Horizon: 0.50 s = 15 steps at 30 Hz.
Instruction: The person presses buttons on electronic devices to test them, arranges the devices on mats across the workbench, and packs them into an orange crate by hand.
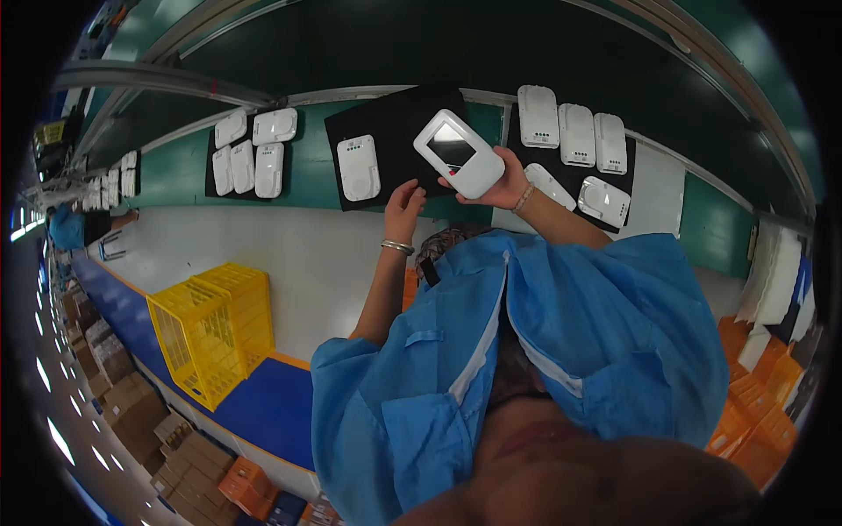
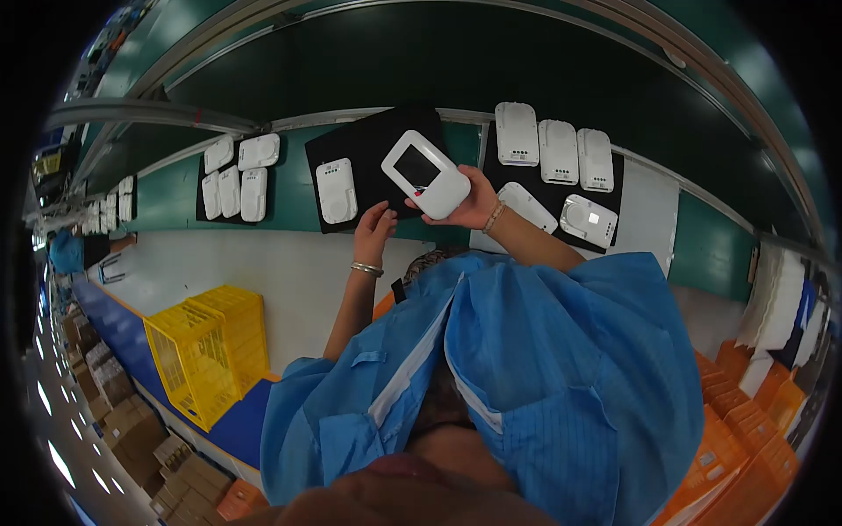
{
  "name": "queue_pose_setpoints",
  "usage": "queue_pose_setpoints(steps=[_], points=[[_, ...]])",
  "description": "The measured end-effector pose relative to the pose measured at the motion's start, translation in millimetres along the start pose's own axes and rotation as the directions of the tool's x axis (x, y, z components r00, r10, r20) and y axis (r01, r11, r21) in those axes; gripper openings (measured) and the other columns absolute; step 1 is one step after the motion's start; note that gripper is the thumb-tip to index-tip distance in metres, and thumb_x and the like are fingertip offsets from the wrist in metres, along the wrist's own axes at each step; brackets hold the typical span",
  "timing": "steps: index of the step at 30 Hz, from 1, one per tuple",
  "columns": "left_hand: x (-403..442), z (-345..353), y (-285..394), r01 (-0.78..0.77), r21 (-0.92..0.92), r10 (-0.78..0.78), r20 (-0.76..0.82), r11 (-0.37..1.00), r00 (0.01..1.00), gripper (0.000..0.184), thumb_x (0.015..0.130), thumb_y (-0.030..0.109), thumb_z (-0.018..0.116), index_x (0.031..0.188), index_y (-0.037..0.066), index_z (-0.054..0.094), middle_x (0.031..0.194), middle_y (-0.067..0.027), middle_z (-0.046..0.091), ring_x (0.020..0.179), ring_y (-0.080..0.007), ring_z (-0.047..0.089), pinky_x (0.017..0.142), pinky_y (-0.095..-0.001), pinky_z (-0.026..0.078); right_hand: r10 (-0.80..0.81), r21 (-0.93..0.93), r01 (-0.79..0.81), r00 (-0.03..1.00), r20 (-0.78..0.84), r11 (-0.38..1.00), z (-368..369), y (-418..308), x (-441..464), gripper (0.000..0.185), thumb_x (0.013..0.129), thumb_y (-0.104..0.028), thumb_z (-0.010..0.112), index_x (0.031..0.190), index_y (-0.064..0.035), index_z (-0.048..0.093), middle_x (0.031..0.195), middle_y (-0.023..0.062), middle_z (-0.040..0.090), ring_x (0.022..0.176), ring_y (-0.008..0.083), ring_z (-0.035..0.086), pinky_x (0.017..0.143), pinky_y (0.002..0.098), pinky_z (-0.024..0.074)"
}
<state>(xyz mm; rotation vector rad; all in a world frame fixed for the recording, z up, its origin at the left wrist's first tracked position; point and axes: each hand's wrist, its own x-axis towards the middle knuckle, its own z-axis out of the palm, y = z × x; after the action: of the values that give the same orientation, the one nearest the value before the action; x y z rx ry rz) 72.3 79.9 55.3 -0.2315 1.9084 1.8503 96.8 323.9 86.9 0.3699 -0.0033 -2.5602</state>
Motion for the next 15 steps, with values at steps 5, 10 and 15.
queue_pose_setpoints(steps=[5, 10, 15], points=[[-53, 65, -10, 0.061, -0.258, -0.107, -0.168, 0.964, 0.980, 0.036, 0.096, 0.027, 0.057, 0.125, 0.005, 0.056, 0.106, -0.0062, 0.064, 0.091, -0.0122, 0.060, 0.075, -0.0254, 0.049, 0.186, -0.100, -0.182, 0.982, 0.033, 0.978, -15, -15, -32, 0.077, 0.080, -0.047, 0.061, 0.146, -0.0159, 0.034, 0.147, 0.0199, 0.036, 0.133, 0.0447, 0.036, 0.098, 0.0571, 0.0398], [-107, 106, -36, 0.062, -0.468, -0.251, -0.352, 0.882, 0.902, 0.046, 0.095, 0.039, 0.057, 0.128, 0.008, 0.050, 0.110, -0.0065, 0.062, 0.097, -0.0148, 0.058, 0.079, -0.0307, 0.048, 0.208, -0.624, -0.223, 0.973, -0.099, 0.749, -42, 0, -36, 0.083, 0.081, -0.020, 0.066, 0.149, -0.0102, 0.021, 0.145, 0.0171, 0.037, 0.133, 0.0313, 0.039, 0.107, 0.0449, 0.0369], [-166, 118, -46, -0.008, -0.594, -0.331, -0.459, 0.804, 0.824, 0.056, 0.094, 0.042, 0.056, 0.136, 0.008, 0.041, 0.120, -0.0089, 0.056, 0.107, -0.0178, 0.056, 0.086, -0.0349, 0.048, 0.022, -0.991, 0.132, 0.991, 0.131, -0.021, -29, 55, -51, 0.108, 0.065, -0.030, 0.080, 0.150, -0.0080, 0.018, 0.147, 0.0203, 0.031, 0.135, 0.0328, 0.034, 0.109, 0.0425, 0.0313]])
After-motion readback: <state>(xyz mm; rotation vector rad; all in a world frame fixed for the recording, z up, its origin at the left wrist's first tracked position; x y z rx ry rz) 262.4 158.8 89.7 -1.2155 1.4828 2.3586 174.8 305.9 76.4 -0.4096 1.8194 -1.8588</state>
